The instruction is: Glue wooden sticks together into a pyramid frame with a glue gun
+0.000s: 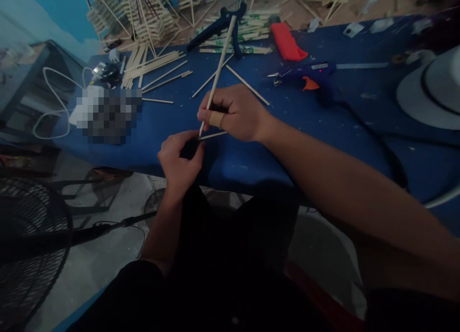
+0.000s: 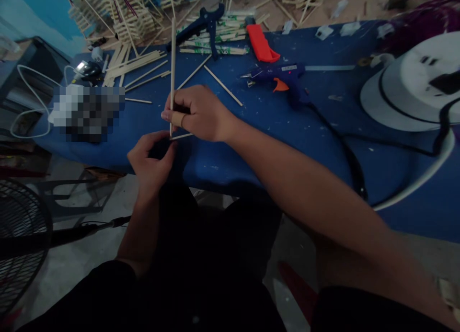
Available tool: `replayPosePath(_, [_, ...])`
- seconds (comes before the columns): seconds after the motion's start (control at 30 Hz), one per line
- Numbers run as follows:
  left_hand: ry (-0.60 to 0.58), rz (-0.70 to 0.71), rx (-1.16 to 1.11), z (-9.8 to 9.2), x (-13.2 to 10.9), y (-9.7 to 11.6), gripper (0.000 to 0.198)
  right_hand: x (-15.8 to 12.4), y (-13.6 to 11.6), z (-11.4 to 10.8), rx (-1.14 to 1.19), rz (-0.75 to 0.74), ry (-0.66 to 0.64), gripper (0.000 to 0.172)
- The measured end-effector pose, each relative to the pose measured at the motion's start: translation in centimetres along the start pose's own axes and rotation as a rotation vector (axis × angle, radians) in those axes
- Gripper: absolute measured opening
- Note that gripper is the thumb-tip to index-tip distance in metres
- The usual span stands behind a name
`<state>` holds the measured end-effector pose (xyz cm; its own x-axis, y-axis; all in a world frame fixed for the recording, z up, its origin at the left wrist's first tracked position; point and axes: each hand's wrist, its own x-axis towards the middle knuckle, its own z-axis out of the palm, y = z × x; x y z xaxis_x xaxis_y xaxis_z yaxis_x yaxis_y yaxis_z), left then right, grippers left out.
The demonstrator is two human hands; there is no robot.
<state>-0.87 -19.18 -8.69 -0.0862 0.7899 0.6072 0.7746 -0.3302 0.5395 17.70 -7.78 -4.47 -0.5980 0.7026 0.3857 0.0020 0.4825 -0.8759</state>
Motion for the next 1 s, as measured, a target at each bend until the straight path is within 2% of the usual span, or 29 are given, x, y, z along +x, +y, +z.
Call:
replayPosePath(0.23, [-0.048, 0.094, -0.189, -0.8, 3.2, -0.8, 0.023, 0.3, -1.9, -0.5, 0.411, 0.123, 0.138, 0.043])
replayPosePath(0.33, [-0.027, 0.122, -0.300, -0.4, 4.5, -0.4, 0.028, 0.2, -2.8, -1.1, 0.567, 0.157, 0.225, 0.041])
replayPosePath(0.5, [0.021, 0.079, -0.476, 1.0, 6.0, 1.5, 0.038, 0.2, -3.4, -2.1, 0.580, 0.191, 0.269, 0.046])
replayPosePath(0.6, [0.094, 0.065, -0.534, 1.8, 6.7, 2.9, 0.042, 0.3, -3.4, -2.3, 0.607, 0.209, 0.298, 0.052])
replayPosePath(0.7, [0.155, 0.067, -0.596, 2.3, 7.4, 3.9, 0.041, 0.4, -3.2, -2.2, 0.633, 0.201, 0.329, 0.048])
replayPosePath(0.8, [0.147, 0.050, -0.602, 2.4, 7.6, 4.0, 0.042, 0.3, -3.0, -2.2, 0.654, 0.178, 0.346, 0.044])
replayPosePath(1.0, [0.088, 0.080, -0.559, 1.9, 7.1, 3.0, 0.038, 0.1, -3.1, -2.6, 0.575, 0.215, 0.316, 0.053])
